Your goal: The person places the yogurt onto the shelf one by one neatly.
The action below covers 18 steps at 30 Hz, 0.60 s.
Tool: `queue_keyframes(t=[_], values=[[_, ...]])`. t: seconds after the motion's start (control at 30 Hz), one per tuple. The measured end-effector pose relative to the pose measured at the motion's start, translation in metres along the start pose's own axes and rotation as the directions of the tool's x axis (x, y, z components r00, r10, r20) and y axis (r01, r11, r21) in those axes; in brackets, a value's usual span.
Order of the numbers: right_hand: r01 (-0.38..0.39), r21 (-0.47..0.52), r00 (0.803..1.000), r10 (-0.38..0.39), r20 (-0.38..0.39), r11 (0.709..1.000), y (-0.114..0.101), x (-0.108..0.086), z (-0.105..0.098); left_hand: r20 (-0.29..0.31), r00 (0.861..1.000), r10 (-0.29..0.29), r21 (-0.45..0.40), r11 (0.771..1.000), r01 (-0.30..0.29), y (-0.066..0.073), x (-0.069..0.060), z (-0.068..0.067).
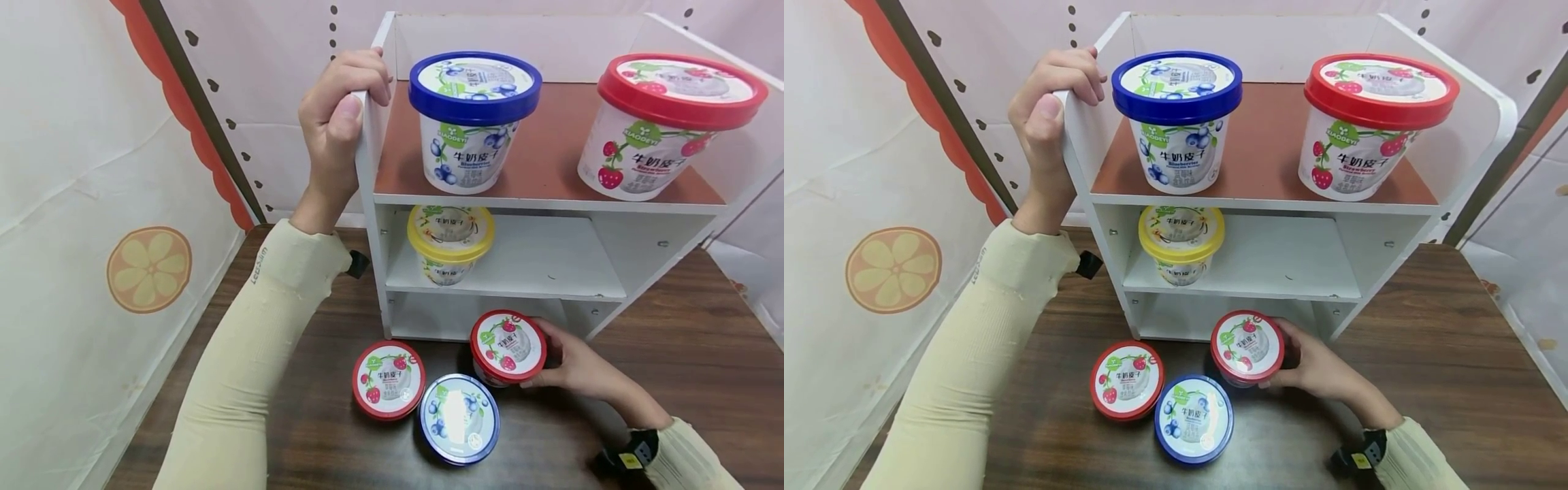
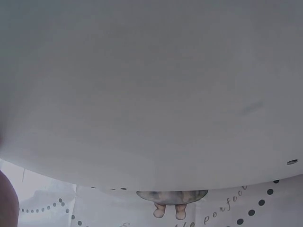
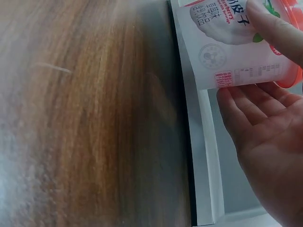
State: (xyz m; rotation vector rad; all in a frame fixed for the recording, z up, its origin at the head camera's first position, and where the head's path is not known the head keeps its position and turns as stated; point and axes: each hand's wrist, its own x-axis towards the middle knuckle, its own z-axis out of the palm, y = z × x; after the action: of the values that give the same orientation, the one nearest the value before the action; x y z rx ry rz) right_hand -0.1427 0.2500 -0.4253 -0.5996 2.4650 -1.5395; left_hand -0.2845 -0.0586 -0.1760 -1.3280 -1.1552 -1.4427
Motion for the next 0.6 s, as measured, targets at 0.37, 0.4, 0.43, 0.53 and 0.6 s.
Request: queue_keyframes(t=[0.37, 0.4, 0.43, 0.53, 0.6], values=[[0.048, 0.001, 0.998, -0.048, -0.045, 0.999, -0.005, -0.009, 0.002, 0.003, 1.0, -0.007, -0.01, 1.0, 0.007, 0.001, 0.0, 0.001], [0.055, 0.0, 0.997, -0.055, -0.048, 0.998, -0.005, -0.009, 0.002, 0.004, 1.0, -0.007, -0.007, 1.0, 0.007, 0.001, 0.0, 0.001], [0.063, 0.001, 0.997, -0.063, -0.052, 0.998, -0.006, -0.01, 0.002, 0.004, 1.0, -0.007, -0.006, 1.0, 0.007, 0.001, 0.0, 0.001], [0.078, 0.006, 0.994, -0.077, -0.073, 0.997, -0.008, -0.012, 0.002, 0.004, 1.0, -0.006, -0.003, 1.0, 0.006, 0.001, 0.0, 0.0], [0.083, 0.009, 0.993, -0.082, -0.086, 0.996, -0.009, -0.012, 0.002, 0.003, 1.0, -0.007, -0.001, 1.0, 0.007, 0.0, 0.0, -0.001]])
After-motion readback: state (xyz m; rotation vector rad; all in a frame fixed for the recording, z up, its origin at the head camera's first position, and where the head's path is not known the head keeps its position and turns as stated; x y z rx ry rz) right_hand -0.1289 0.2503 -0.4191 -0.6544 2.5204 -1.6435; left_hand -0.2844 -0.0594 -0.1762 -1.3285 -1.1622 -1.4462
